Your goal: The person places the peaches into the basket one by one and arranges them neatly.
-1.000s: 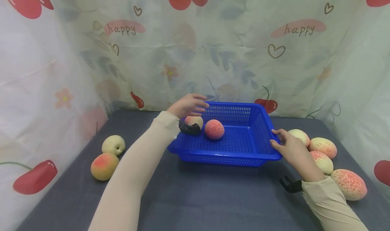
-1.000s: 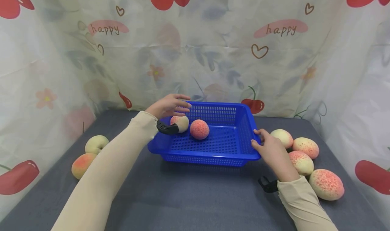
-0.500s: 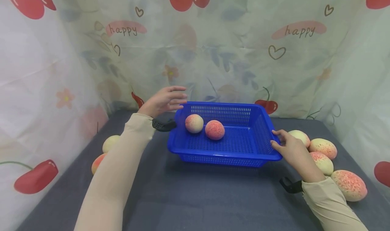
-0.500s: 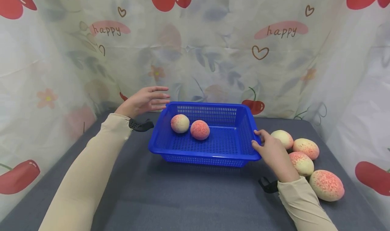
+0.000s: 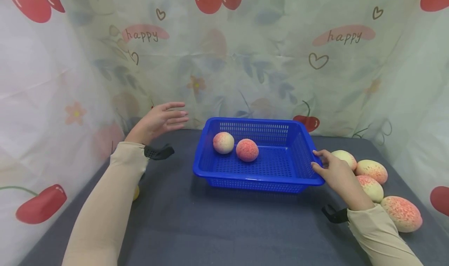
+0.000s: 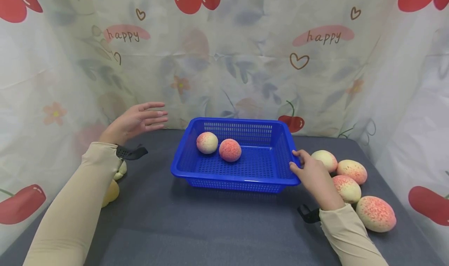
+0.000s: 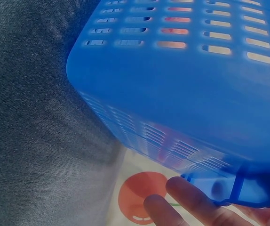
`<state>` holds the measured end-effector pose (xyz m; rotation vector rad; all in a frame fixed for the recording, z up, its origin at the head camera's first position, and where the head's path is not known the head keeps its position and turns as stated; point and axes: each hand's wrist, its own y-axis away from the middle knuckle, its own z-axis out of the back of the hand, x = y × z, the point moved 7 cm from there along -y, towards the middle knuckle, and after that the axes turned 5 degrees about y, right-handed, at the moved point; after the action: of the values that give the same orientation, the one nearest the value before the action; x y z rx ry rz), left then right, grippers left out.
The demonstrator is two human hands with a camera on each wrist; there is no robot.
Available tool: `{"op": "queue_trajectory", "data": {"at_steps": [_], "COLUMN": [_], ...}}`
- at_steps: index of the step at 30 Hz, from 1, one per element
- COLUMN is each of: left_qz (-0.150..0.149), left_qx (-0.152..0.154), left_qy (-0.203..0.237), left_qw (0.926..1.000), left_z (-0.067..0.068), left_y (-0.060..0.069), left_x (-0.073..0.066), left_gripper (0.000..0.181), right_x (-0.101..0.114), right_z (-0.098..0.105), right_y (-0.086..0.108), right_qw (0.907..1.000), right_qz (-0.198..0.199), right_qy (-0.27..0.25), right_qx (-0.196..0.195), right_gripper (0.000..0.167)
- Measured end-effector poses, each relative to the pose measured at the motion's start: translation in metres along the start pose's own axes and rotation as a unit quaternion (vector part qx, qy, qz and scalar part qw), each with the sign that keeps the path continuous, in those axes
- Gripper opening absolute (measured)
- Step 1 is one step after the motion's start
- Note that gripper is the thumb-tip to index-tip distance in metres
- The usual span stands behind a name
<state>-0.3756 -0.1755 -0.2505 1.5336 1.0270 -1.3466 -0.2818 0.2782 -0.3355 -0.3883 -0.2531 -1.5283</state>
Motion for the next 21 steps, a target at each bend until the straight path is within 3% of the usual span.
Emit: {"op": "queue_trajectory", "data": {"at_steps": [10,21], "left_qz": [-0.017,-0.016], "left_qx": [-0.024,-0.061], "left_qy": [-0.017,-0.031], "left_qw": [0.9994,0.9975], "left_z": [0.041,0.082], "left_y": [0.033,0.065], "left_x": [0.005,0.021], "left_gripper": [0.063,0.049], "right_x": [-0.001,-0.001], "right_z": [-0.001,-0.002], "right_y": [-0.001,-0.002], "right_qw": [1.0000,1.0000], "right_qz": [-0.007,-0.002], "right_qy": [0.000,-0.001], "right_qx": [0.006,0.000], "right_gripper": [0.053,0.052]}}
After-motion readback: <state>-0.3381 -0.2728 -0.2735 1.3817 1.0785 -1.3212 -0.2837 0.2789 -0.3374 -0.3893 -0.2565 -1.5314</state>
